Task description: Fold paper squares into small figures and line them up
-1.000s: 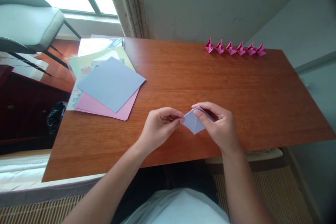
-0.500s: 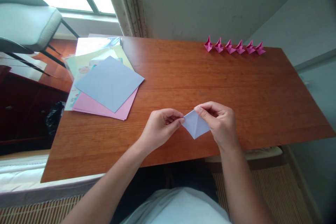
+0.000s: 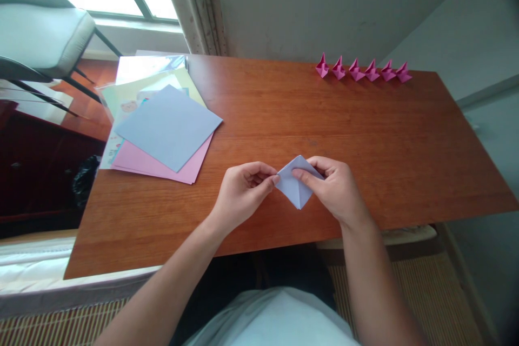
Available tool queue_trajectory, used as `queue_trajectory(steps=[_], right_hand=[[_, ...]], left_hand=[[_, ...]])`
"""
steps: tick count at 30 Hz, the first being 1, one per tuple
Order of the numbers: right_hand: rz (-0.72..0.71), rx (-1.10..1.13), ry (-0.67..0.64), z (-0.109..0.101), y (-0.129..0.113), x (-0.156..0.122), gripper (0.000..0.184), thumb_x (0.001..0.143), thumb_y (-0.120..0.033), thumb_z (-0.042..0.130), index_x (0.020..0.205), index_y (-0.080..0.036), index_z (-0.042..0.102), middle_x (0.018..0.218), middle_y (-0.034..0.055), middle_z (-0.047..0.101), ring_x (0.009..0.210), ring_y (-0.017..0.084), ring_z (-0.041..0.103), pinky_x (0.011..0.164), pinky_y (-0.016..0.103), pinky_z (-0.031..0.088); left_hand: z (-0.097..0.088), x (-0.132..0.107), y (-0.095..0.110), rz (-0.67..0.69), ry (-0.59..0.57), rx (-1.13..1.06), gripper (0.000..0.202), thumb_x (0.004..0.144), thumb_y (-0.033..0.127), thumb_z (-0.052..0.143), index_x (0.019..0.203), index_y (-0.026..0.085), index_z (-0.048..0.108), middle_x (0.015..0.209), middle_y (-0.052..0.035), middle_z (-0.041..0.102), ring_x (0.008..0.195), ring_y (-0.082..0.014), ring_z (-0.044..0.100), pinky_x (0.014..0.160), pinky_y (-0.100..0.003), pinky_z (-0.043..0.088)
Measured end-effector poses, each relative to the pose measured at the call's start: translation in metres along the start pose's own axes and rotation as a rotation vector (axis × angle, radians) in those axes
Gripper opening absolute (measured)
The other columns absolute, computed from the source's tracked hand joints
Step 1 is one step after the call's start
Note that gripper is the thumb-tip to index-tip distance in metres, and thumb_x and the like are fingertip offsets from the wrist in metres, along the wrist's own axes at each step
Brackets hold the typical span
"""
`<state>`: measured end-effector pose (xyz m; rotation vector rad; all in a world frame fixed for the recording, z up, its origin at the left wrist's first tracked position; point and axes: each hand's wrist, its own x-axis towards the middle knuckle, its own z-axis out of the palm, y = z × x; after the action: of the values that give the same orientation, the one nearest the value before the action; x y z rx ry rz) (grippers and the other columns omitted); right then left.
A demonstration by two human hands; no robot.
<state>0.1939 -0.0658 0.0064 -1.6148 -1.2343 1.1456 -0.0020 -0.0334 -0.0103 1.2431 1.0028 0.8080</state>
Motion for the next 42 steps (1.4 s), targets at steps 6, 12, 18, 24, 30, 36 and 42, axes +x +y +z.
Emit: queue_trajectory(steps=[6,12,18,24,30,36,42], right_hand=[[0.023,0.027,-0.016,0.002,0.000,0.002,0.020,0.079,-0.038,0.078,0.085,-0.019,0.073,0.075,-0.0008,0.067,0.067,0.014,0.058,0.058,0.025,0.044],[0.018,-0.017,-0.018,0.001,0.002,0.001,0.022,0.080,-0.037,0.078,0.074,-0.019,0.066,0.067,-0.0031,0.060,0.062,0.012,0.053,0.055,0.024,0.041],[0.067,0.249,0.084,0.016,0.007,0.001,0.031,0.072,-0.042,0.084,0.088,-0.020,0.070,0.079,0.0011,0.072,0.069,0.017,0.065,0.061,0.027,0.052],[0.125,0.360,0.028,0.027,0.011,0.000,0.029,0.073,-0.042,0.084,0.085,-0.017,0.074,0.075,0.0040,0.076,0.062,0.017,0.067,0.056,0.027,0.054],[0.079,0.364,0.053,0.030,0.011,0.000,0.033,0.073,-0.042,0.083,0.094,-0.018,0.074,0.089,0.0068,0.079,0.076,0.020,0.073,0.065,0.030,0.059],[0.099,0.265,0.006,0.030,0.013,-0.003,0.034,0.081,-0.050,0.076,0.084,-0.016,0.071,0.069,0.0045,0.073,0.060,0.017,0.068,0.053,0.026,0.055],[0.052,0.141,-0.010,0.027,0.013,-0.007,0.036,0.087,-0.054,0.070,0.080,-0.019,0.066,0.061,0.0005,0.066,0.054,0.014,0.061,0.050,0.025,0.049]], left_hand=[[-0.001,0.000,0.003,-0.018,0.037,-0.031,0.015,0.081,0.029,0.079,0.081,0.015,0.074,0.073,-0.0028,0.072,0.064,-0.0122,0.064,0.059,-0.021,0.050],[-0.003,0.001,0.003,-0.022,0.051,-0.025,0.016,0.081,0.032,0.079,0.083,0.016,0.076,0.072,-0.0031,0.073,0.062,-0.0125,0.064,0.058,-0.021,0.050],[-0.003,0.000,0.006,-0.046,0.131,-0.074,0.021,0.078,0.035,0.082,0.080,0.015,0.075,0.070,-0.0027,0.072,0.059,-0.0119,0.063,0.055,-0.020,0.048],[-0.004,0.001,0.007,-0.026,0.212,-0.095,0.022,0.077,0.034,0.083,0.080,0.015,0.075,0.071,-0.0020,0.072,0.060,-0.0109,0.061,0.056,-0.020,0.049],[-0.004,0.001,0.007,-0.004,0.238,-0.075,0.022,0.078,0.036,0.083,0.081,0.015,0.075,0.072,-0.0026,0.073,0.060,-0.0116,0.062,0.057,-0.021,0.050],[-0.005,0.001,0.007,0.004,0.257,-0.068,0.022,0.078,0.035,0.082,0.082,0.015,0.075,0.074,-0.0030,0.073,0.063,-0.0126,0.063,0.059,-0.021,0.050],[-0.006,0.003,0.008,-0.013,0.234,-0.065,0.022,0.079,0.035,0.080,0.080,0.015,0.071,0.072,-0.0020,0.070,0.063,-0.0130,0.063,0.060,-0.022,0.050]])
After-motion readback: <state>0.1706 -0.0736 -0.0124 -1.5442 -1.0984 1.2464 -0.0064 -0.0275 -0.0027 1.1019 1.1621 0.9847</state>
